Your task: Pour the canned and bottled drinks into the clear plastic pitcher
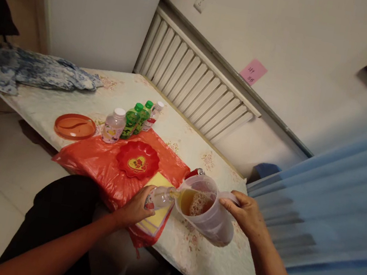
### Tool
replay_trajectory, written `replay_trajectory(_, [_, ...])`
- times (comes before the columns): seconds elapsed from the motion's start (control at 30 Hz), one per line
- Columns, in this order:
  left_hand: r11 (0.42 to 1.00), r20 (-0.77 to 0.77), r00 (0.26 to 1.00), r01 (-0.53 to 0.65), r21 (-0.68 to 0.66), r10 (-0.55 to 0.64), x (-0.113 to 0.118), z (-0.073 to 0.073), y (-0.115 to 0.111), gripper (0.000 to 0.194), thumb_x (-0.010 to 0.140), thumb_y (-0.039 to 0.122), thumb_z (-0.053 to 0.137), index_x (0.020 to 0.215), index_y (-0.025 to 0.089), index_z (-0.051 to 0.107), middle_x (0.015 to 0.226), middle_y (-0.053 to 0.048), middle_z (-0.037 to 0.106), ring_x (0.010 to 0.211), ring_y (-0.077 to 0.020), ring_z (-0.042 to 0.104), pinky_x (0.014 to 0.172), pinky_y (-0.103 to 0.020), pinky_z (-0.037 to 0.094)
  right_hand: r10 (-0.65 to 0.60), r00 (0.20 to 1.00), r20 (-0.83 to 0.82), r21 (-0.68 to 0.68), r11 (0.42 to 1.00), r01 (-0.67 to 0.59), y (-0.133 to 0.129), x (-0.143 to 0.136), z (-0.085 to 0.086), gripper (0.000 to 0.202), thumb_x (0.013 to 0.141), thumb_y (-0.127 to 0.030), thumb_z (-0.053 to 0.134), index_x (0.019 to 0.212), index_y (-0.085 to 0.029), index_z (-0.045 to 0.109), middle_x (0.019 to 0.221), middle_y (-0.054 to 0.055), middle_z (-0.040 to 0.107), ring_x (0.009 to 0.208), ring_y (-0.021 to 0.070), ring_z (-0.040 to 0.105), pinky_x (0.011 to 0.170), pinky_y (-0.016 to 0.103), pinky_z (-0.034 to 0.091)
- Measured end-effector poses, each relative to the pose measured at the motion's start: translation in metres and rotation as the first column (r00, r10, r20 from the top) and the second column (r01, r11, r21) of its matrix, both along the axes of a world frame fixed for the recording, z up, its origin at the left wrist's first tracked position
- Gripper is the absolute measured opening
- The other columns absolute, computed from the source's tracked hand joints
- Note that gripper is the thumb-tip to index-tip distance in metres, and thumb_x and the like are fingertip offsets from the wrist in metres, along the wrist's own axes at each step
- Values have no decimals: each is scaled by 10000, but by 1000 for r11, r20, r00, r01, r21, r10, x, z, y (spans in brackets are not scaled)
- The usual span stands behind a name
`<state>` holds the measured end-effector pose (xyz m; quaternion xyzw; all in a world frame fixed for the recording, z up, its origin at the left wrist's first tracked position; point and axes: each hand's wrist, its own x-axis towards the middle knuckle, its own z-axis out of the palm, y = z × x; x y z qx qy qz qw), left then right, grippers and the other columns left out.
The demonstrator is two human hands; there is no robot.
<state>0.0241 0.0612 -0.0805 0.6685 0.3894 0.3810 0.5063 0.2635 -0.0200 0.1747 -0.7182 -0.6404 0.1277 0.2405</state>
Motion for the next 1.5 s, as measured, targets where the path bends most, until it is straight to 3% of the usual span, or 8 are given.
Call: replay_trajectory(1.5, [999,-10,1000,-17,29,17,2,-9,1,739,610,128,684,1300,210,433,1341,-91,525,1272,-284,485,1118,-480,360,25,1000,14,-65,998,-24,2,1,3,405,741,-504,640,552,-193,463,564,-47,349,548,102,332,495,232,255])
